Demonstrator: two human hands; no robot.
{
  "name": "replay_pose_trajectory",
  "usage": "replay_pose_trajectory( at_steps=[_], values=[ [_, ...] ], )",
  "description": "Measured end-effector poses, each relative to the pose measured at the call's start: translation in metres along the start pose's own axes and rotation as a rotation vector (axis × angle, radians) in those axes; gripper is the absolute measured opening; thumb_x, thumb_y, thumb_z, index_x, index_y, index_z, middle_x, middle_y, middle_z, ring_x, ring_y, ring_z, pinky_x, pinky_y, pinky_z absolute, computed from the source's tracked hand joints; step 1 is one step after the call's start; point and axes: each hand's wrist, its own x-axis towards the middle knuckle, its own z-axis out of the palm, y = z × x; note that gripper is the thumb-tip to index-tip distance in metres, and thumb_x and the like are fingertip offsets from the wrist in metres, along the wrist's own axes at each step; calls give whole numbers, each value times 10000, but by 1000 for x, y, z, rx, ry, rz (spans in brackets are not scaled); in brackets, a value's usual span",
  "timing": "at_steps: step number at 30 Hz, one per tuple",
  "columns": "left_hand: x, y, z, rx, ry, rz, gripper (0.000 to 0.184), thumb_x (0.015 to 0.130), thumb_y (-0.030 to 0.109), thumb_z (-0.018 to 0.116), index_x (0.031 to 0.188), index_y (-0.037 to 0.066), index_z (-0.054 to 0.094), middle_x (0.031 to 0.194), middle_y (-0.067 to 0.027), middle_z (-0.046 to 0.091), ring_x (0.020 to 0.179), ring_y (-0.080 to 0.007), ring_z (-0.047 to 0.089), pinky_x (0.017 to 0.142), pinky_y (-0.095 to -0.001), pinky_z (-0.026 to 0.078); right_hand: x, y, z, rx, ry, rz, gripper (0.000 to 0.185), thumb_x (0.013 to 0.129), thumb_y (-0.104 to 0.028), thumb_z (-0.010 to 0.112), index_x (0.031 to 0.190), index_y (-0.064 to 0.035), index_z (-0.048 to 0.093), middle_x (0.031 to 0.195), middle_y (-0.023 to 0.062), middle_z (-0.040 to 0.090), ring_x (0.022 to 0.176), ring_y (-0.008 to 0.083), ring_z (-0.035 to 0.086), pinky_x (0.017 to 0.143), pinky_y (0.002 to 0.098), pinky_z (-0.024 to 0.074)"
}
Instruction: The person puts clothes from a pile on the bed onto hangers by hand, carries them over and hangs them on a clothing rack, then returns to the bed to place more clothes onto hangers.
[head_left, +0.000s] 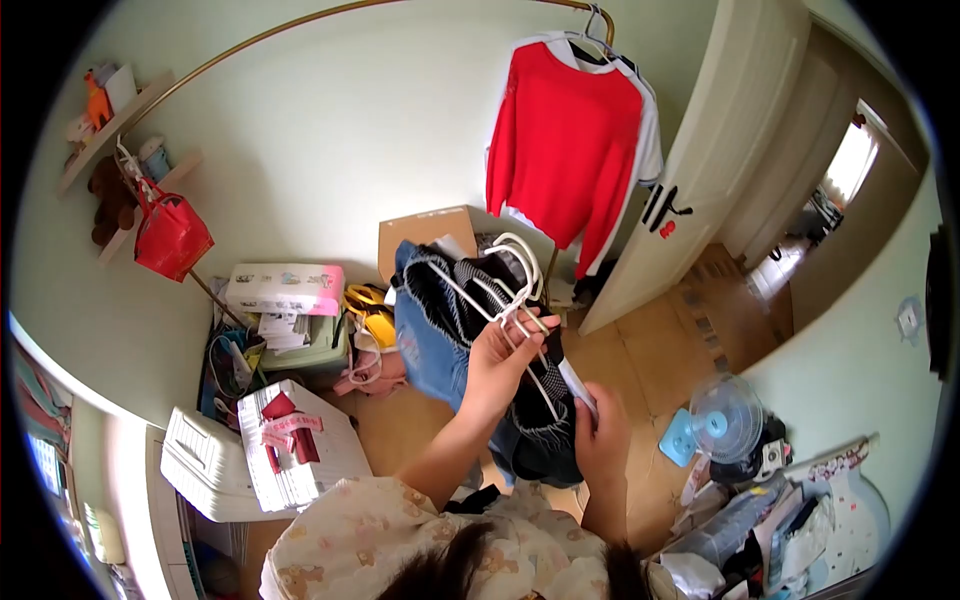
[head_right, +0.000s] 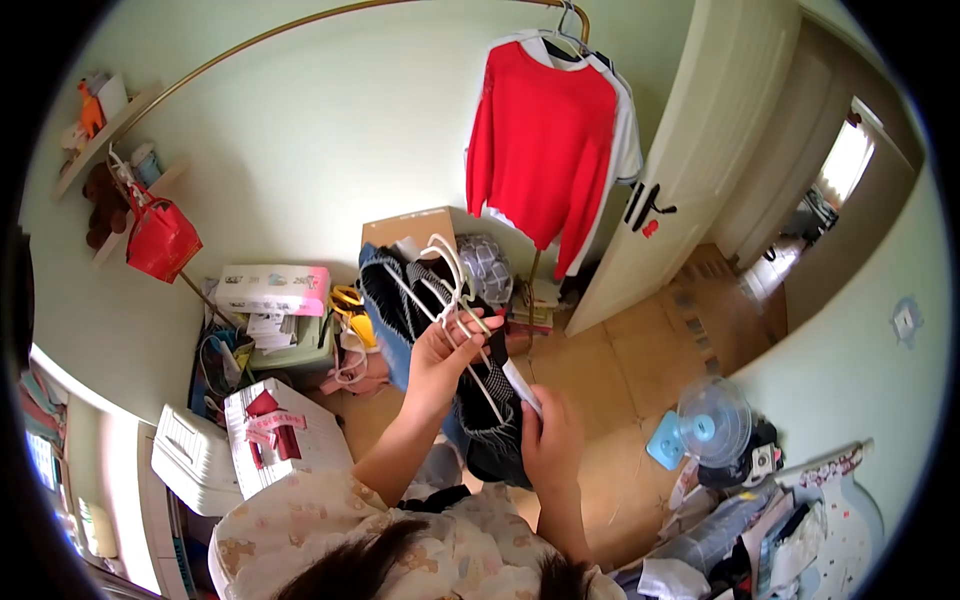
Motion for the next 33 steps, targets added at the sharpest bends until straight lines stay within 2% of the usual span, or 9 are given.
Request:
replay_pose_trajectory(
  at_steps=[6, 9, 11, 13, 18, 24, 28, 31, 33],
  values=[
    [82, -10, -21, -94, 111, 26, 239, 900, 12, 549, 1135, -27, 545, 1098, -126, 663, 790, -75, 601, 729, -223, 495, 90, 24, 32, -2, -31, -93, 121, 871, -76, 577, 987, -40, 583, 840, 144, 586, 712, 339, 580, 591, 387, 448],
    [136, -14, -35, -87, 109, 42, 269, 901, 12, 547, 1165, -26, 517, 1129, -145, 646, 858, -101, 624, 774, -235, 506, 146, 34, 53, -7, 3, -143, 105, 856, -76, 594, 956, -43, 592, 798, 138, 583, 673, 333, 578, 568, 384, 445],
    [170, -4, -38, -93, 82, 18, 383, 898, -3, 534, 1262, -31, 420, 1221, -172, 590, 1009, -145, 597, 877, -275, 484, 187, 39, 63, -13, 19, -162, 95, 845, -77, 606, 934, -45, 600, 772, 133, 581, 648, 327, 579, 553, 380, 442],
    [202, -2, -45, -104, 25, 77, 462, 888, -5, 543, 1311, -34, 360, 1285, -188, 538, 1068, -159, 561, 923, -302, 465, 224, 46, 74, -22, 24, -179, 85, 836, -79, 616, 913, -46, 607, 752, 129, 582, 627, 320, 582, 541, 374, 441],
    [260, -5, -56, -144, 4, 168, 534, 850, -42, 557, 1332, -28, 328, 1332, -218, 483, 1116, -194, 530, 957, -358, 459, 287, 68, 103, -21, 15, -184, 105, 811, -93, 641, 907, -58, 620, 748, 120, 591, 630, 308, 593, 547, 359, 457],
    [311, -19, -68, -111, 46, 206, 456, 850, -18, 568, 1272, -17, 394, 1282, -252, 514, 1171, -318, 541, 942, -400, 467, 357, 102, 105, -78, 193, -205, 132, 817, -90, 637, 941, -54, 609, 785, 125, 610, 645, 303, 598, 569, 358, 461],
    [338, -23, -67, -74, 201, 223, 461, 853, 45, 595, 1269, -20, 406, 1259, -249, 532, 1144, -314, 561, 930, -386, 472, 452, 110, 77, -92, 316, -236, 110, 853, -70, 611, 955, -28, 607, 827, 152, 626, 699, 309, 614, 611, 351, 475],
    [354, -28, -67, -102, 223, 234, 448, 856, -56, 544, 1273, -31, 382, 1262, -275, 515, 1160, -320, 548, 947, -388, 463, 517, 117, 65, -95, 388, -308, 129, 869, -75, 607, 979, -8, 606, 880, 160, 644, 769, 312, 626, 646, 347, 483],
    [365, -31, -61, -106, 248, 265, 451, 851, -61, 551, 1271, -32, 387, 1248, -279, 521, 1146, -319, 557, 941, -392, 468, 562, 123, 63, -83, 464, -386, 136, 880, -100, 601, 986, -15, 602, 856, 155, 643, 720, 304, 618, 631, 341, 474]
  ],
)
